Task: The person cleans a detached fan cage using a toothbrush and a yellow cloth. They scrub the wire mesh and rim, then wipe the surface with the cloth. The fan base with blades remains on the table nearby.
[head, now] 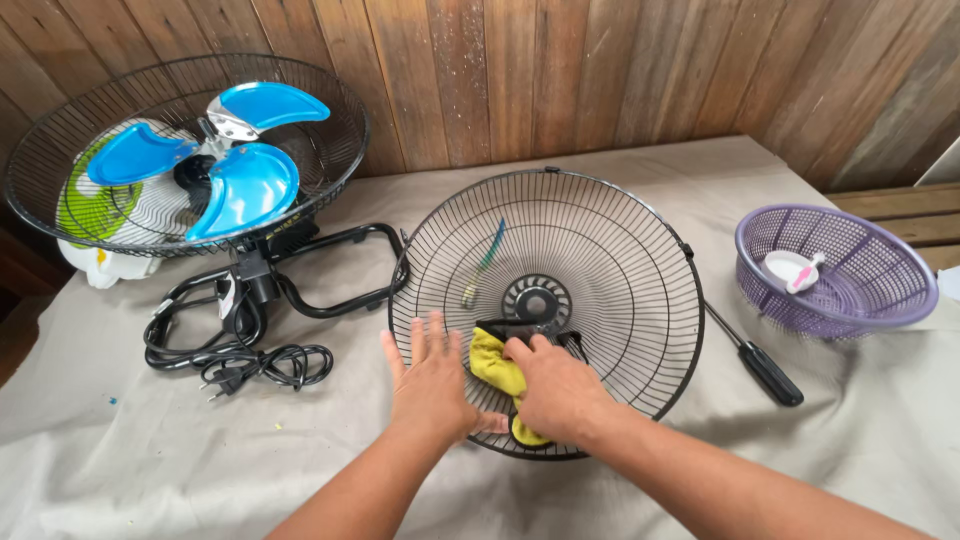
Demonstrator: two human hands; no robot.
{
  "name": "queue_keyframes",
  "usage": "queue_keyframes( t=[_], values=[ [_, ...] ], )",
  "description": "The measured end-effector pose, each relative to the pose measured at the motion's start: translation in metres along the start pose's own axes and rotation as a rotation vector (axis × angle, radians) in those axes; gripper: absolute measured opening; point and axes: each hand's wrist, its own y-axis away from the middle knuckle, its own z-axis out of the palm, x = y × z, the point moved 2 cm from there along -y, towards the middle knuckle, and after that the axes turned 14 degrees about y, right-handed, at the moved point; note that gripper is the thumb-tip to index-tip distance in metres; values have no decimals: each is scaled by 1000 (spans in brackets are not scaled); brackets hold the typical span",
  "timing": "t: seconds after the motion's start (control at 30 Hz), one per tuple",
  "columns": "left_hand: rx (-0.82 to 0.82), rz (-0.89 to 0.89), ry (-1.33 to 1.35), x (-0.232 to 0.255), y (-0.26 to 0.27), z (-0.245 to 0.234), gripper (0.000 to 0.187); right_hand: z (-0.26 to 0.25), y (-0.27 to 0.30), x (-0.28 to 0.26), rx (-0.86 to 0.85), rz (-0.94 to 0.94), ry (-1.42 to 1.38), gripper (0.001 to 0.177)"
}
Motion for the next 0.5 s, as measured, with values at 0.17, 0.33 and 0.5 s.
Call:
queue_keyframes(
  t=[0.17, 0.33, 0.5],
  values=[
    [-74, -101, 121, -11, 6, -8, 160, 14, 3, 5, 44, -27, 0, 67],
    [-243, -151, 142, -18, -7, -12, 167, 1, -34, 39, -15, 66, -134, 42],
    [-231, -184, 199, -13, -7, -2, 168, -46, -86, 101, 627, 363, -19, 38]
  ],
)
